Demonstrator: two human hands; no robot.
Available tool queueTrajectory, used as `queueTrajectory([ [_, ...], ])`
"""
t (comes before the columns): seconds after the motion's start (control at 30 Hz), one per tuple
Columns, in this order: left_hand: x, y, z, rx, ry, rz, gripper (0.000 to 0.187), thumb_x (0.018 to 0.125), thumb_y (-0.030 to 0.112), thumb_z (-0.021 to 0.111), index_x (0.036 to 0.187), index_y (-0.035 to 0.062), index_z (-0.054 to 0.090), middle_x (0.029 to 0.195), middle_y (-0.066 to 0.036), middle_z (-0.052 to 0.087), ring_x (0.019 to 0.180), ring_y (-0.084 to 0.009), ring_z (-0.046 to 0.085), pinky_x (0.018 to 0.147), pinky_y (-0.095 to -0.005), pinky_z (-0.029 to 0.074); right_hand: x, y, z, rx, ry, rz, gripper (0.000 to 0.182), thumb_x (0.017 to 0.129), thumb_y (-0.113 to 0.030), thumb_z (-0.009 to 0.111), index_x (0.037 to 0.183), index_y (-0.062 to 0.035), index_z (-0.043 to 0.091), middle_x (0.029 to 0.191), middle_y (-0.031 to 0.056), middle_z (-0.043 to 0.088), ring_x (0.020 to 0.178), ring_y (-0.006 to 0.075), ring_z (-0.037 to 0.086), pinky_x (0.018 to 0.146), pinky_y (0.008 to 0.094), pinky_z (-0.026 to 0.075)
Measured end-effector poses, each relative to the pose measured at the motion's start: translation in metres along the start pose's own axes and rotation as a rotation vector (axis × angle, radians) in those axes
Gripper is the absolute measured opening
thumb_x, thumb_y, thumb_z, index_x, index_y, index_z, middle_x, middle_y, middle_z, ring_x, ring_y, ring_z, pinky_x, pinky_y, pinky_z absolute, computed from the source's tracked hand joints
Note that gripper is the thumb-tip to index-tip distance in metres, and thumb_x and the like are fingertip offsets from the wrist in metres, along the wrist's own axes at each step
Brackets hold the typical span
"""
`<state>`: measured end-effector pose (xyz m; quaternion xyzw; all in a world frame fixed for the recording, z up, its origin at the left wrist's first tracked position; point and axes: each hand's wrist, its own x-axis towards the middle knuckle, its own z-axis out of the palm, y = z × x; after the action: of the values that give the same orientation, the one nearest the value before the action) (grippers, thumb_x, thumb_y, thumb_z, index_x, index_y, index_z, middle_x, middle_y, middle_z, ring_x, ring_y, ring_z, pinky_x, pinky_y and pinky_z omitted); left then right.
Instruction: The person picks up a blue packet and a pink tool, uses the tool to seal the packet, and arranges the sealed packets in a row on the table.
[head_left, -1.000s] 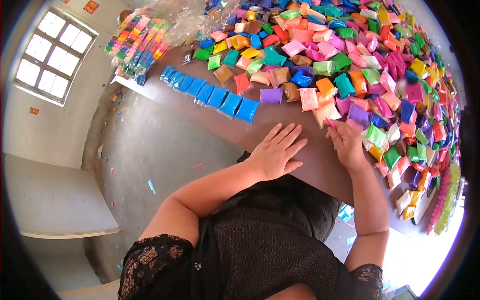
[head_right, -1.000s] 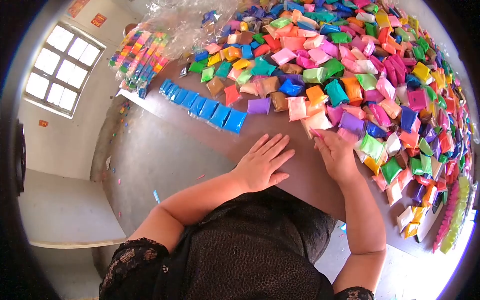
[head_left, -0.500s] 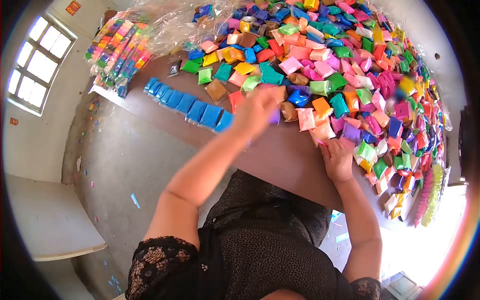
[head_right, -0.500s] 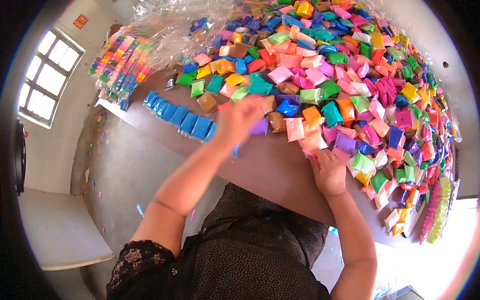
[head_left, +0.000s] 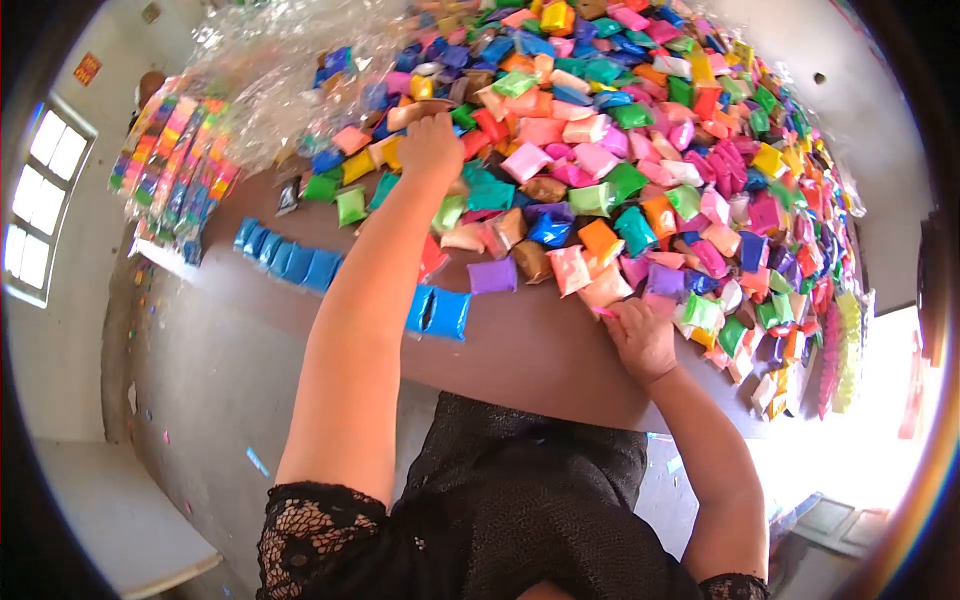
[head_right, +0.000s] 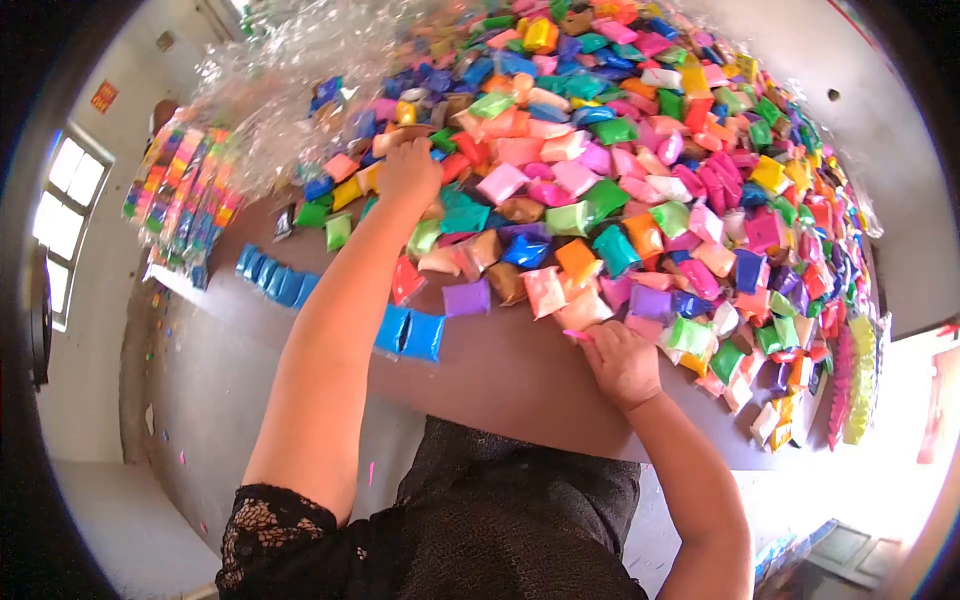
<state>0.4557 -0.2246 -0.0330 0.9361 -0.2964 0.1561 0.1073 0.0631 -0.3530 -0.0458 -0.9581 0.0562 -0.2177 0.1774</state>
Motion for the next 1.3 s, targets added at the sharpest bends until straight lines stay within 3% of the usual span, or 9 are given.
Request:
queueTrajectory([
  [0.37, 0.012, -0.013, -0.029, 0.193, -0.109, 0.195, 0.023, 0.088, 0.028, 0.060, 0.097, 0.0077, 0.067, 0.101, -0.014, 0.067, 0.093, -0.0321, 0.065, 0.079, -0.0456, 0.055, -0.002, 0.000, 0.001, -0.043, 0.017, 0.032, 0.013, 0.088, -0.022, 0.065, 0.086, -0.0092, 0.061, 0.080, 0.0089, 0.061, 0.069, 0.0303, 0.063, 0.059, 0.0415, 0.051],
  [0.47, -0.004, -0.015, -0.069, -0.065, -0.238, 0.012, 0.026, 0.086, 0.030, 0.064, 0.098, 0.0078, 0.069, 0.094, -0.010, 0.070, 0.082, -0.0273, 0.067, 0.074, -0.0417, 0.055, -0.002, 0.002, 0.002, -0.008, 0.026, 0.039, 0.013, 0.089, -0.022, 0.065, 0.087, -0.0094, 0.062, 0.081, 0.0089, 0.061, 0.070, 0.0307, 0.063, 0.060, 0.0416, 0.051],
  [0.53, -0.017, -0.015, -0.085, -0.963, -0.549, -0.286, 0.035, 0.085, 0.037, 0.068, 0.104, 0.0078, 0.069, 0.092, -0.003, 0.069, 0.078, -0.0199, 0.065, 0.069, -0.0357, 0.053, -0.001, 0.001, 0.002, 0.002, 0.006, 0.044, 0.014, 0.089, -0.023, 0.064, 0.089, -0.0093, 0.063, 0.082, 0.0089, 0.062, 0.070, 0.0309, 0.063, 0.062, 0.0417, 0.052],
  [0.57, -0.026, -0.009, -0.091, -1.091, -0.688, -0.294, 0.037, 0.085, 0.040, 0.070, 0.108, 0.0105, 0.067, 0.098, 0.005, 0.065, 0.081, -0.0100, 0.061, 0.066, -0.0312, 0.047, -0.001, 0.001, 0.002, 0.005, 0.007, 0.038, 0.014, 0.089, -0.023, 0.064, 0.089, -0.0089, 0.063, 0.082, 0.0091, 0.062, 0.071, 0.0308, 0.063, 0.062, 0.0416, 0.052],
  [1.0, -0.205, 0.121, -0.114, -2.124, -0.680, -0.222, 0.026, 0.090, 0.007, 0.068, 0.115, 0.0036, 0.060, 0.109, -0.003, 0.062, 0.097, -0.0133, 0.061, 0.085, -0.0300, 0.052, -0.011, 0.014, 0.011, 0.144, 0.145, 0.059, 0.020, 0.094, -0.025, 0.055, 0.093, -0.0067, 0.064, 0.090, 0.0146, 0.065, 0.080, 0.0358, 0.063, 0.071, 0.0433, 0.051],
  [1.07, -0.229, 0.128, -0.119, -2.024, -0.559, -0.229, 0.038, 0.089, 0.004, 0.068, 0.125, 0.0035, 0.056, 0.113, -0.004, 0.061, 0.101, -0.0145, 0.061, 0.089, -0.0292, 0.051, -0.006, 0.023, 0.009, 0.110, 0.181, 0.029, 0.024, 0.093, -0.028, 0.062, 0.097, -0.0044, 0.064, 0.089, 0.0126, 0.067, 0.079, 0.0280, 0.066, 0.069, 0.0387, 0.052],
  [1.13, -0.247, 0.127, -0.132, -1.984, -0.517, -0.148, 0.046, 0.087, -0.001, 0.068, 0.130, 0.0031, 0.053, 0.113, -0.005, 0.061, 0.103, -0.0142, 0.059, 0.092, -0.0290, 0.050, 0.000, 0.015, -0.007, 0.668, -0.065, 0.613, 0.030, 0.092, -0.033, 0.066, 0.098, -0.0044, 0.065, 0.086, 0.0056, 0.066, 0.077, 0.0151, 0.064, 0.067, 0.0320, 0.051],
  [1.17, -0.258, 0.126, -0.138, -1.929, -0.431, -0.108, 0.048, 0.086, -0.002, 0.068, 0.131, 0.0030, 0.052, 0.115, -0.005, 0.060, 0.103, -0.0141, 0.059, 0.092, -0.0293, 0.050, -0.003, 0.015, -0.006, 0.760, -0.085, 0.676, 0.034, 0.088, -0.036, 0.072, 0.099, -0.0042, 0.065, 0.088, 0.0000, 0.062, 0.076, 0.0080, 0.057, 0.063, 0.0275, 0.047],
  [1.3, -0.299, 0.128, -0.162, -1.834, -0.289, -0.005, 0.055, 0.083, -0.007, 0.070, 0.133, 0.0035, 0.050, 0.118, -0.007, 0.057, 0.104, -0.0148, 0.058, 0.093, -0.0298, 0.050, -0.058, -0.089, -0.036, 1.129, 0.116, 0.405, 0.035, 0.084, -0.029, 0.078, 0.102, -0.0033, 0.064, 0.092, -0.0008, 0.062, 0.076, 0.0082, 0.056, 0.062, 0.0267, 0.046],
])
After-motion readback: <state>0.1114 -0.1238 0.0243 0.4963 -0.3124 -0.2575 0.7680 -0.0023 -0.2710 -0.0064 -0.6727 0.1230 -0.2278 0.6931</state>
